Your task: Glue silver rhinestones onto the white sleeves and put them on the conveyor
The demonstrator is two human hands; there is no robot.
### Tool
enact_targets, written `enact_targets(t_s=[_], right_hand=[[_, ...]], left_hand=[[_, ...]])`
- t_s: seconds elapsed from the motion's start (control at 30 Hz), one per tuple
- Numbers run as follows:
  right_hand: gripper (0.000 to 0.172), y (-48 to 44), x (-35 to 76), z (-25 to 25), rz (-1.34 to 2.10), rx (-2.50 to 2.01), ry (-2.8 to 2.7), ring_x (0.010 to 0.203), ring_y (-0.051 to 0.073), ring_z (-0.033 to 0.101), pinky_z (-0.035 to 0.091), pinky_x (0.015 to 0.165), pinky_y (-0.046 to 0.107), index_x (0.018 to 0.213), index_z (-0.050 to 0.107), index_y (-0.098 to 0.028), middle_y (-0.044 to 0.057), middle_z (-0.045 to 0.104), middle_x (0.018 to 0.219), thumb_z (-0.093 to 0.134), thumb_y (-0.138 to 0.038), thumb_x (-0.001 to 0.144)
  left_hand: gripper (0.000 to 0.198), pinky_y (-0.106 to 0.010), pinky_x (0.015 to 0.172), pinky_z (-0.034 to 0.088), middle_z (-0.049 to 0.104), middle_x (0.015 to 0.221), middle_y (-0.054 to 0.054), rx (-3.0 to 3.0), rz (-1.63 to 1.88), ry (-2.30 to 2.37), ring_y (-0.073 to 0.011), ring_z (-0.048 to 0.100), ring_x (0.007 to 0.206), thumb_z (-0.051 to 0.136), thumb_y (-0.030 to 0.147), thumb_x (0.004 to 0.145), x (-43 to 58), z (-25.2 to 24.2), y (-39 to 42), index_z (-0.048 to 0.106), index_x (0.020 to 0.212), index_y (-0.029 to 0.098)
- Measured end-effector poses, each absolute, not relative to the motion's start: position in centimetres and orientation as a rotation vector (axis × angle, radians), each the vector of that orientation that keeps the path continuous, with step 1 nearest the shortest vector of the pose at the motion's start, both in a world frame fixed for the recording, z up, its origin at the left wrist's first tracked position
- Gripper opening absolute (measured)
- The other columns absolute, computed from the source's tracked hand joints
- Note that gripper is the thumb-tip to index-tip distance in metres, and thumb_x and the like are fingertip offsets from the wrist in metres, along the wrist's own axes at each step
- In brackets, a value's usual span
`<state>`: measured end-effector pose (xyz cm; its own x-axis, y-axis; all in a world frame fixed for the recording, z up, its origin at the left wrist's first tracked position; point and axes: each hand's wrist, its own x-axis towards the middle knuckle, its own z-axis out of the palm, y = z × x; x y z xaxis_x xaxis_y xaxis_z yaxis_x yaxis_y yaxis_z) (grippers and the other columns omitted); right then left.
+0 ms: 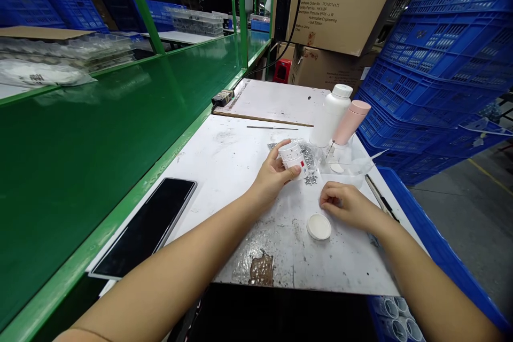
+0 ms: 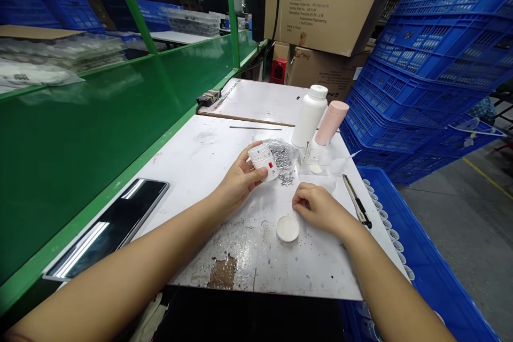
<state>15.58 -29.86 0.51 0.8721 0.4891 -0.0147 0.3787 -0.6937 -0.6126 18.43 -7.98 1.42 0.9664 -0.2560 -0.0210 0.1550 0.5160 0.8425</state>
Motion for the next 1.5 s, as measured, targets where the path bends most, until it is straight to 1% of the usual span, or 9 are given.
enact_targets(t_s=[0.17,0.4,0.5,0.57,0.67,0.73,0.97,1.4,1.5], right_hand=[[0.011,-30.0,15.1,0.6,0.206,-2.398,-0.57,0.067,0.014,0.055,0.045,0.064,0.028,0.07,0.062,-0.018,0.003,0.062,0.079,0.055,-0.01,0.075],[0.014,-29.8,14.7,1.0,0.211,-2.4,-0.571,0.068,0.014,0.053,0.043,0.063,0.029,0.072,0.062,-0.017,0.004,0.06,0.081,0.053,-0.007,0.077],[0.013,-29.6,14.3,1.4,0.197,-2.316,-0.58,0.068,0.014,0.052,0.043,0.063,0.029,0.072,0.061,-0.018,0.003,0.061,0.082,0.055,-0.008,0.079],[0.014,-29.5,14.0,1.7,0.196,-2.232,-0.617,0.073,0.014,0.054,0.045,0.067,0.029,0.073,0.062,-0.019,0.003,0.062,0.085,0.056,-0.008,0.079],[0.014,-29.2,13.5,2.0,0.213,-2.18,-0.692,0.087,0.016,0.058,0.046,0.078,0.03,0.075,0.065,-0.02,0.003,0.063,0.094,0.06,-0.008,0.079],[0.014,-29.0,13.3,2.0,0.229,-2.192,-0.722,0.092,0.016,0.059,0.046,0.082,0.031,0.076,0.065,-0.02,0.004,0.064,0.098,0.06,-0.008,0.08],[0.015,-28.9,13.1,1.7,0.264,-2.255,-0.767,0.089,0.015,0.06,0.047,0.075,0.028,0.078,0.066,-0.02,0.003,0.064,0.098,0.059,-0.007,0.081],[0.014,-28.8,13.1,1.8,0.281,-2.318,-0.802,0.089,0.015,0.06,0.048,0.076,0.029,0.078,0.068,-0.02,0.004,0.065,0.098,0.059,-0.009,0.083],[0.014,-28.8,13.1,1.8,0.274,-2.298,-0.782,0.088,0.015,0.059,0.047,0.074,0.029,0.078,0.066,-0.02,0.004,0.064,0.098,0.059,-0.009,0.082]], left_hand=[[0.073,-0.03,0.084,0.046,0.063,0.108,-0.004,1.002,-0.26,-0.129,-0.0166,0.059,0.095,0.08,0.016,0.068,18.3,1.3,-8.1,0.048,0.132,0.03],[0.076,-0.03,0.085,0.048,0.064,0.106,-0.005,1.006,-0.261,-0.125,-0.0175,0.06,0.097,0.081,0.015,0.068,18.4,1.3,-8.1,0.047,0.134,0.028],[0.076,-0.03,0.084,0.048,0.064,0.105,-0.005,1.0,-0.257,-0.127,-0.0173,0.061,0.096,0.081,0.015,0.067,18.4,1.2,-8.1,0.047,0.134,0.028],[0.076,-0.031,0.084,0.048,0.064,0.104,-0.005,1.008,-0.257,-0.126,-0.0179,0.061,0.095,0.081,0.015,0.067,18.5,1.2,-8.1,0.047,0.134,0.028],[0.077,-0.031,0.084,0.047,0.064,0.103,-0.005,1.029,-0.26,-0.124,-0.0182,0.06,0.095,0.08,0.016,0.068,18.4,1.2,-8.1,0.046,0.136,0.029],[0.077,-0.031,0.085,0.047,0.064,0.102,-0.004,1.042,-0.263,-0.123,-0.018,0.06,0.096,0.08,0.017,0.069,18.4,1.2,-8.1,0.045,0.136,0.029],[0.077,-0.028,0.083,0.047,0.062,0.104,-0.004,1.025,-0.267,-0.146,-0.0162,0.06,0.095,0.08,0.017,0.069,18.4,1.1,-8.1,0.044,0.136,0.029],[0.076,-0.027,0.082,0.048,0.063,0.103,-0.004,1.019,-0.264,-0.155,-0.0156,0.06,0.093,0.081,0.017,0.068,18.6,0.7,-8.1,0.046,0.135,0.03],[0.08,-0.028,0.082,0.048,0.064,0.101,-0.004,1.044,-0.265,-0.139,-0.0153,0.061,0.091,0.08,0.017,0.069,18.5,0.9,-8.1,0.042,0.138,0.031]])
